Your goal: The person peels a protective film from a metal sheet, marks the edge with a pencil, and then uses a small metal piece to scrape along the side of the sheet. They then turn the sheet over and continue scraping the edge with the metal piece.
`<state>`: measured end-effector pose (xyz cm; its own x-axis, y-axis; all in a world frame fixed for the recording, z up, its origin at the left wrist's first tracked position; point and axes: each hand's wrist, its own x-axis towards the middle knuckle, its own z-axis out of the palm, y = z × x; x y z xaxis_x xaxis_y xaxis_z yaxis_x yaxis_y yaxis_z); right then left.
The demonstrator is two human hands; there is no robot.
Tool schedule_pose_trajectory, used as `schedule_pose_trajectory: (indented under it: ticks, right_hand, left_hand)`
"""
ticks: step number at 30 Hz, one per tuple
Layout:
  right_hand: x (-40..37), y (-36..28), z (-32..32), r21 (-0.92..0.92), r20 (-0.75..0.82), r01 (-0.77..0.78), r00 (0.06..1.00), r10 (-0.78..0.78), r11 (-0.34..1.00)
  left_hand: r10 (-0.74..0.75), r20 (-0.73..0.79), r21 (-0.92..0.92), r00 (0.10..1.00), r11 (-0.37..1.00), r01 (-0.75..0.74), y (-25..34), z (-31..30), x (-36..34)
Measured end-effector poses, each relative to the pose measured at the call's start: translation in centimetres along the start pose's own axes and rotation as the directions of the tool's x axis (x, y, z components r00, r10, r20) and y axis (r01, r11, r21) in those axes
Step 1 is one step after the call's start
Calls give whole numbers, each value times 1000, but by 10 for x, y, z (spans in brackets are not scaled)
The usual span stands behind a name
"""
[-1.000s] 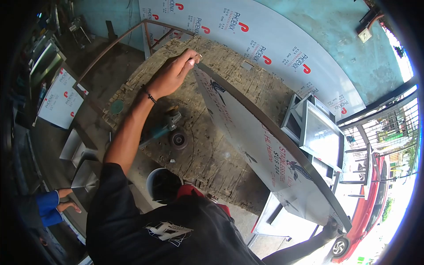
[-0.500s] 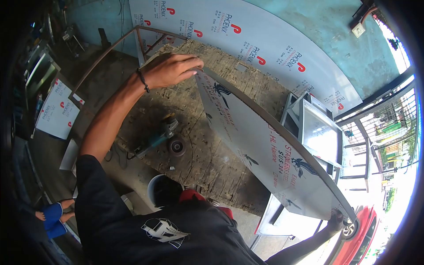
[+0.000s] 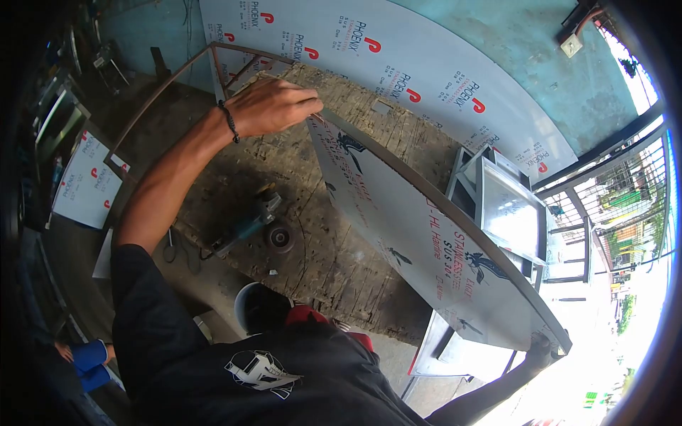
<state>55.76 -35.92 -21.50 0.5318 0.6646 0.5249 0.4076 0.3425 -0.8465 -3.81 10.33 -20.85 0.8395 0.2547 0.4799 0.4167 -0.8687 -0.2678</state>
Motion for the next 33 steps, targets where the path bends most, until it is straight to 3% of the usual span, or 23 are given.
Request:
schedule_pose_trajectory:
  ticks: [4,8,10,13,16,18,20,22,24,25,27,31,33]
  right_hand:
    - [-1,-3,7,-44,-79,-3,997,-1,999]
    - [0,-1,3,-22,-38,36,999,-37,999]
    - [-3,0,-7,-105,5,-41,999,42,994]
    - [-5,4,-18,-50,7,-103,995,104,993]
    - [-2,1,4,12,66,23,998,-24,1000]
    - [-1,21,-27,22,61,-15,998,14,1000]
    - [-3,27,-37,32,54,-55,997,54,998]
    - [-7,11,-10,3,-92,-103,990,103,995]
    - [-4,15,-9,-42,-47,-29,999,27,999]
    - [-3,17,-8,-82,3,48,999,-48,995]
    - [-4,10,-4,-95,-30,-2,1000,-1,995]
    - [-2,13,-21,-106,-27,-126,992,124,986]
    - [-3,10,-14,-100,-55,-129,991,124,987]
  left_hand:
    - [-20,55,-1,998,1000,20,3,-6,3]
    - [23,21,-7,1000,1000,-23,0,1,5]
    - [36,9,-24,999,999,-36,-2,3,7]
    - [17,45,-9,999,1000,-16,-1,3,9]
    - [-56,81,-47,995,997,60,-3,4,8]
    - [-156,98,-72,983,984,163,-8,5,7]
    - [-168,62,-90,984,981,173,-16,4,2]
    - [-183,26,-108,983,977,184,-21,6,-3]
    - [-257,6,-384,966,892,239,-23,8,-6]
    - [-257,6,-383,966,892,240,-23,10,-7]
    - [-266,51,-453,963,853,260,-16,10,-3]
    - [-219,99,-383,971,892,241,-8,8,6]
    - [-140,75,-203,987,967,153,-6,8,9]
